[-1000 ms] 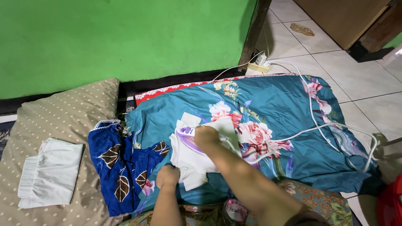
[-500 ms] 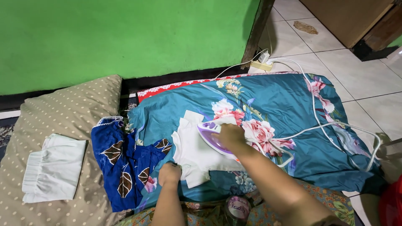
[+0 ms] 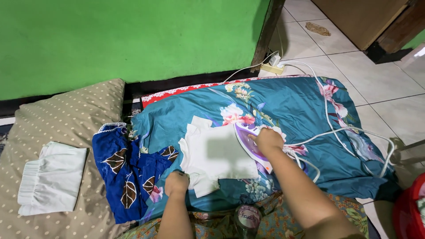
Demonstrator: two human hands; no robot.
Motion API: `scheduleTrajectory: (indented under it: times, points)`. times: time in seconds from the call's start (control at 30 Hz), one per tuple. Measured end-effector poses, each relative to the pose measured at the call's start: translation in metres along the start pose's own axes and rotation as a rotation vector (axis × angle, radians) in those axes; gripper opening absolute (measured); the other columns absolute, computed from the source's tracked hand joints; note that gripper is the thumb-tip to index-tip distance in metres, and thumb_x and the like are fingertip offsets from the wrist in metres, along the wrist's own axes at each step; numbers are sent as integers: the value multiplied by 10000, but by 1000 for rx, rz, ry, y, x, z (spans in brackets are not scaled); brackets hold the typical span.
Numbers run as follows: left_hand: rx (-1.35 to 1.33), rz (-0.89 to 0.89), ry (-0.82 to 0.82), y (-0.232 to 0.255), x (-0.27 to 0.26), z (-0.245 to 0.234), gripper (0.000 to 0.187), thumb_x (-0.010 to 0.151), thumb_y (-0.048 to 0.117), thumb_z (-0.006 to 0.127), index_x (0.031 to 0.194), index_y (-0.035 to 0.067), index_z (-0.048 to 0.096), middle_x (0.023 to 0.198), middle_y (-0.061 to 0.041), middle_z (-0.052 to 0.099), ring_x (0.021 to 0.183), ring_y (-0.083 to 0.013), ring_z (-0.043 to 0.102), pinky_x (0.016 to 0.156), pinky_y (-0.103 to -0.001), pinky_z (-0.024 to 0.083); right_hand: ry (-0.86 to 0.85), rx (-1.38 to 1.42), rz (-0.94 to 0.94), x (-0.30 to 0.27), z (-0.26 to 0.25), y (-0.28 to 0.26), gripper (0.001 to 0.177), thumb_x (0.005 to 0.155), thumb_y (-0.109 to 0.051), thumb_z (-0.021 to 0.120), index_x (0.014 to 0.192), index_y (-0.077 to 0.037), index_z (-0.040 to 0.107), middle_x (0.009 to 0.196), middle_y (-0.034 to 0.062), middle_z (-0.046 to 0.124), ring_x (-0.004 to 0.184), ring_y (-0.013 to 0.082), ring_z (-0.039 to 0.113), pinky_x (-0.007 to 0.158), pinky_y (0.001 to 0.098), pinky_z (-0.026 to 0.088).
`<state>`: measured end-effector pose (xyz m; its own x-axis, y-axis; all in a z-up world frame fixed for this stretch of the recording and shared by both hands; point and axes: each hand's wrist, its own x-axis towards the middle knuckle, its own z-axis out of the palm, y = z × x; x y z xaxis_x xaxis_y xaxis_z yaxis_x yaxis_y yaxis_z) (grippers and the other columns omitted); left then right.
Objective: The person irons a small white garment on a bed using a purple and white iron. They repeatedly smooth the fabric, fold it, and iron both sides before placing it aside.
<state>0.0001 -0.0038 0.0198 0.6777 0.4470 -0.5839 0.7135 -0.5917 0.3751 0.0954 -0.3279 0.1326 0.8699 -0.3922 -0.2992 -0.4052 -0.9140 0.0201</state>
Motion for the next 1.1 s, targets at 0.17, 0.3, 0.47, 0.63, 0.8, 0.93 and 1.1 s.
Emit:
scheduleTrajectory:
  times: [0.17,0.3,0.47,0.63,0.8,0.93,1.1]
  points:
    - [-34,53,-7,7,-12,-5,381,933,334,513,1136,149,777,1212,-135,741,1123,-367,687,875,-452,575,39,25,-22,-18,1,16,685,888,-756,572,1124,-125,694,1093,102,755,1044,318,710,798,428,574]
    - [-13,150,34,6,-21,-11,572,928,574,595,1198,101,770,1136,-159,783,1131,-318,727,894,-426,606,106,110,-259,-76,-24,15,724,834,-663,677,1156,-15,709,1043,233,764,1065,407,733,906,516,586]
    - [60,185,51,5,-25,-4,471,917,473,689,1166,82,777,1107,-146,790,1114,-312,735,890,-420,610,-79,138,-347,-160,-55,-19,572,841,-492,718,1159,-17,702,1072,215,761,1102,387,719,921,483,577]
    - [69,177,107,0,-29,3,423,944,441,668,1123,74,778,1065,-132,801,1073,-302,751,871,-404,618,-130,22,-380,-141,-18,-4,638,901,-660,590,1105,-69,715,1045,154,775,1065,322,742,897,427,598]
    - [91,158,135,-2,-41,5,431,945,470,671,1128,93,775,1074,-106,801,1082,-275,752,890,-393,616,33,7,-270,-103,5,34,654,847,-683,614,1053,-77,750,986,172,784,1026,342,756,828,489,602]
    - [98,145,193,-19,-6,37,426,949,547,604,1100,181,764,1072,-52,789,1019,-265,758,812,-425,625,51,57,-201,-71,2,67,727,878,-718,571,1119,-49,722,1069,187,776,1076,344,744,901,471,587]
    - [138,234,454,-10,-59,36,419,970,466,623,1236,141,635,1268,-99,619,1168,-331,643,889,-505,601,221,114,-306,-85,4,70,658,849,-667,677,1069,-51,745,993,186,770,1022,370,746,873,481,594]
